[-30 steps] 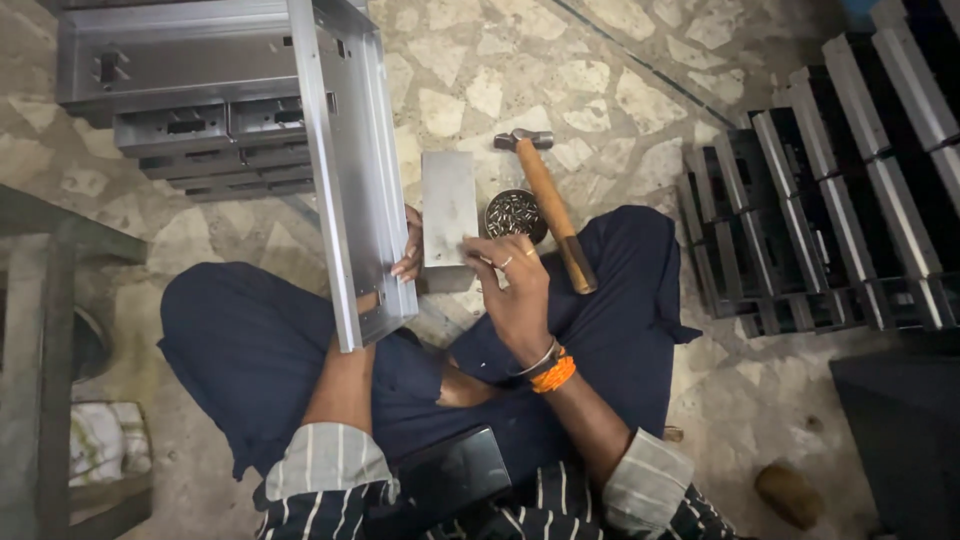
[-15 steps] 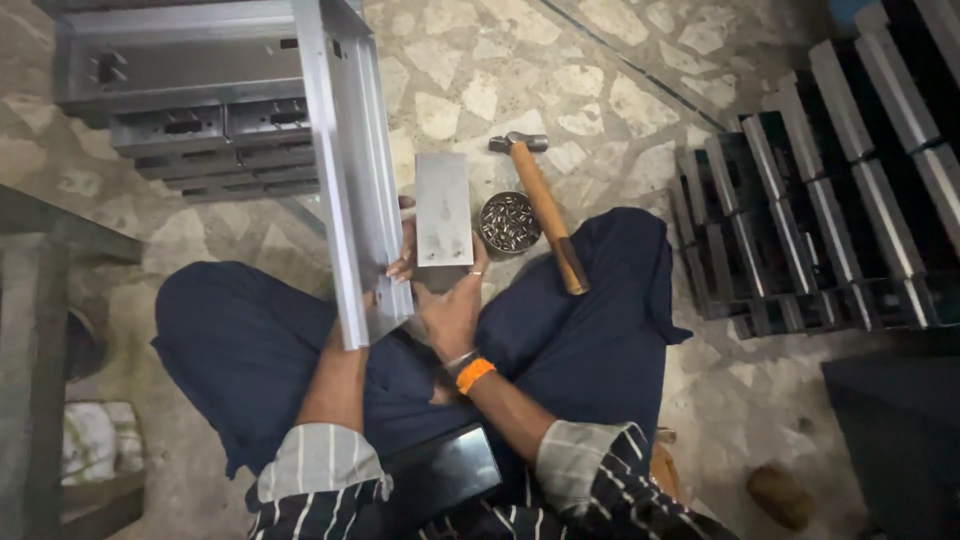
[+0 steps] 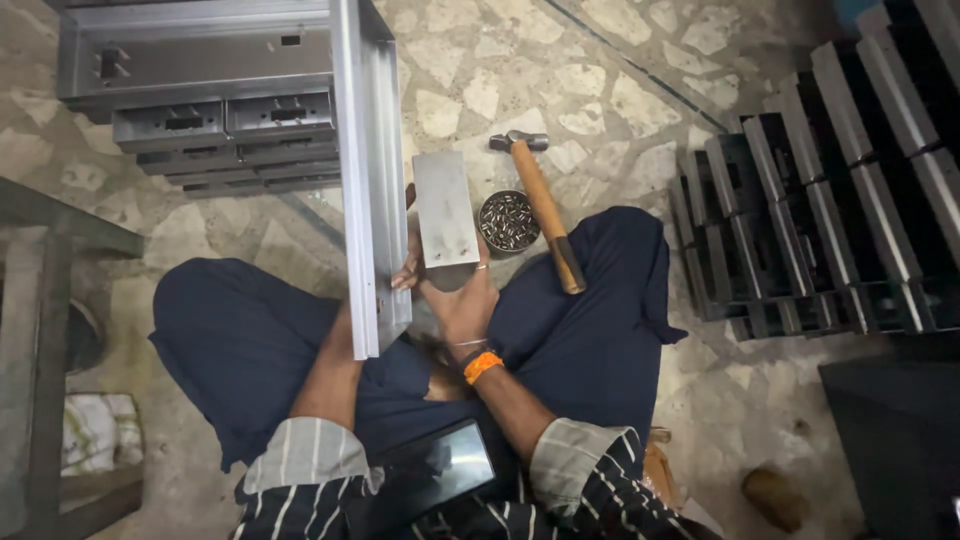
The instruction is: Straightening or finishing metal plates using a hammer and a metal block anvil.
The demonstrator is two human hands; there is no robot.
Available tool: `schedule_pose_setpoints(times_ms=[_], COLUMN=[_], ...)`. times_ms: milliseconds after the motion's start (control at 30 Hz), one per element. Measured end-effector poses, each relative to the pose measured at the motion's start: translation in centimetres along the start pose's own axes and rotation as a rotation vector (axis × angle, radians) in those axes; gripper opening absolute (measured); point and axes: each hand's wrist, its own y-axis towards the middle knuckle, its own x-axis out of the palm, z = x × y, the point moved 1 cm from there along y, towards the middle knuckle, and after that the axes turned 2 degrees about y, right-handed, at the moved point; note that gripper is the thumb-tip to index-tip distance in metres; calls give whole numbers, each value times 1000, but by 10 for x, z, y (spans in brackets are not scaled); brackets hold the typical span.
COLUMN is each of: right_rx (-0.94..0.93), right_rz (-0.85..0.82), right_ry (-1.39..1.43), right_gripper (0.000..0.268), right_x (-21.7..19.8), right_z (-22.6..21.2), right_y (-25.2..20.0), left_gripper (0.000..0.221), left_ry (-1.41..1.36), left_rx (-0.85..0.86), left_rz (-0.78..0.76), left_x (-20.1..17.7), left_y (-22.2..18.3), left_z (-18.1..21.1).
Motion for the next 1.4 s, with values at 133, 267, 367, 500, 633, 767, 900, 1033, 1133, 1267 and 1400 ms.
schedule_pose_setpoints(times_ms=[133,267,367,500,633,767,900,1033,1133,1267,1400], right_rx=[181,63,-70,44,-11,46,-9,107,31,-130,55], right_rz=[-17,51,51,-31,-38,-123,-89,-96,-90,28,-60], right_ry=[-165,-235,-148,-124,-332,-413,-426,-380,-330,-37,392], right_gripper=[98,97,93,92,98,103,104,102,98,71,24], right_x=[-4,-4,-13,-15,-19,-15,-15,-17,-28,-59,-93], right_z=[8,22,15,13,22,29,10,-9,-9,-20,-60], right_y=[-1,-6,-7,-6,-4,-2,0,4,0,-4,-7], left_gripper=[56,56,57,59,62,65,68,72,73,80,74], left_ry=[16,34,42,47,62,96,108,117,273,747,938], left_rx=[36,65,89,108,144,174,196,224,295,358,384], left_rz=[32,72,92,122,141,169,200,228,442,1012,1297], left_x=[32,45,43,39,32,35,41,59,97,137,151], left_y=[0,-32,-13,-5,-4,-8,-13,-39,-10,17,50], left_z=[-16,-34,-23,-25,-28,-21,-24,-39,-40,-29,-10])
